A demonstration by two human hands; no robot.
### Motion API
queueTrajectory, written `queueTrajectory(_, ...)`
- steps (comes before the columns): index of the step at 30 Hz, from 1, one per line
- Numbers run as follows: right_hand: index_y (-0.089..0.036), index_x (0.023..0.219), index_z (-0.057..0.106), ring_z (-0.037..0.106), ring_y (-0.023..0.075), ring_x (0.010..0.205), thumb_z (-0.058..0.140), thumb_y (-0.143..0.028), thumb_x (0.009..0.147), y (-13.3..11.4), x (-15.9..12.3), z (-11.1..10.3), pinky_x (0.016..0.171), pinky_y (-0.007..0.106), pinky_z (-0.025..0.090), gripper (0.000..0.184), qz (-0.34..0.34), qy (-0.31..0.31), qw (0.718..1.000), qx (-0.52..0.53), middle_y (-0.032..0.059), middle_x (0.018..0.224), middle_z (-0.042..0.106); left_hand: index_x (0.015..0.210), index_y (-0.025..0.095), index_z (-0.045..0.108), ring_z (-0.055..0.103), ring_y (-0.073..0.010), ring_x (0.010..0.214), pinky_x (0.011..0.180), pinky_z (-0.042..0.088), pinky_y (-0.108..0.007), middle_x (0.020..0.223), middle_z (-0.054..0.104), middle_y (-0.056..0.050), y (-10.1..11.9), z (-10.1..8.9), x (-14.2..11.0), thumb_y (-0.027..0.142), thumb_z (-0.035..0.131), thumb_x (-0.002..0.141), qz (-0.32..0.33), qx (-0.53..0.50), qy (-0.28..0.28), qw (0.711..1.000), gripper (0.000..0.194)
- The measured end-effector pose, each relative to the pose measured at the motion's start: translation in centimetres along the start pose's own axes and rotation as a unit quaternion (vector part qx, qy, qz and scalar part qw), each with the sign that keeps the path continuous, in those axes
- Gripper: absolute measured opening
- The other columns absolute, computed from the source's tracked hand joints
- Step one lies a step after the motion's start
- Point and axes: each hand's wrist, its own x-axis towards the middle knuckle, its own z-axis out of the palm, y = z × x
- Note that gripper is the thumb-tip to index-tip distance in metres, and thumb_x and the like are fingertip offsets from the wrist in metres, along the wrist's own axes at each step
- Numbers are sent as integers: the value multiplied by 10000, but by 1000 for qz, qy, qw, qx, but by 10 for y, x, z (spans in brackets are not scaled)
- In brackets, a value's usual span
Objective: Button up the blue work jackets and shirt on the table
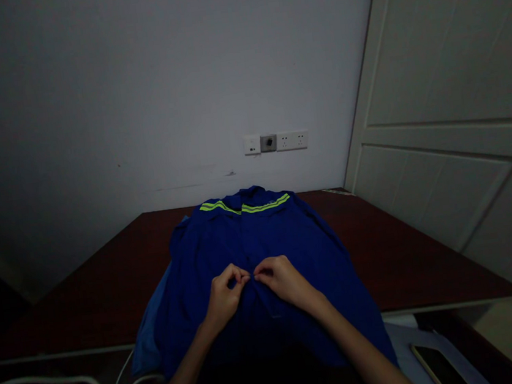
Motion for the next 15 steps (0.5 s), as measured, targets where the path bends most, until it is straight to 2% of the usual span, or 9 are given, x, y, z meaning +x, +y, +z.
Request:
queueTrajectory(3,-187,813,689,616,173,759,527,-198,788,-5,-2,0,691,251,425,165,-19,6,999,-50,45,825,683,644,180,438,591,-128,699,682,436,-243,719,625,1,0,0,0,144,494,769,-5,0,1,1000,142)
queueTrajectory(7,-180,863,667,606,173,818,485,-200,828,-12,-5,0,738,251,416,186,-17,-7,992,-124,54,880,669,728,169,564,591,-139,750,728,437,-255,757,637,-7,3,-5,3,167,536,751,-13,25,3,1000,36)
queueTrajectory(11,-174,887,646,592,169,861,457,-202,850,-17,-6,0,772,249,399,195,-11,-9,981,-196,54,898,654,652,162,614,573,-160,756,744,420,-284,718,625,-23,9,-7,7,270,603,730,-18,94,47,994,135)
queueTrajectory(15,-182,870,638,586,176,849,437,-201,858,-18,-6,1,742,252,397,202,-10,-15,970,-241,51,880,648,603,175,635,565,-169,780,781,394,-317,721,630,-16,14,-3,8,288,632,713,-61,146,9,987,157)
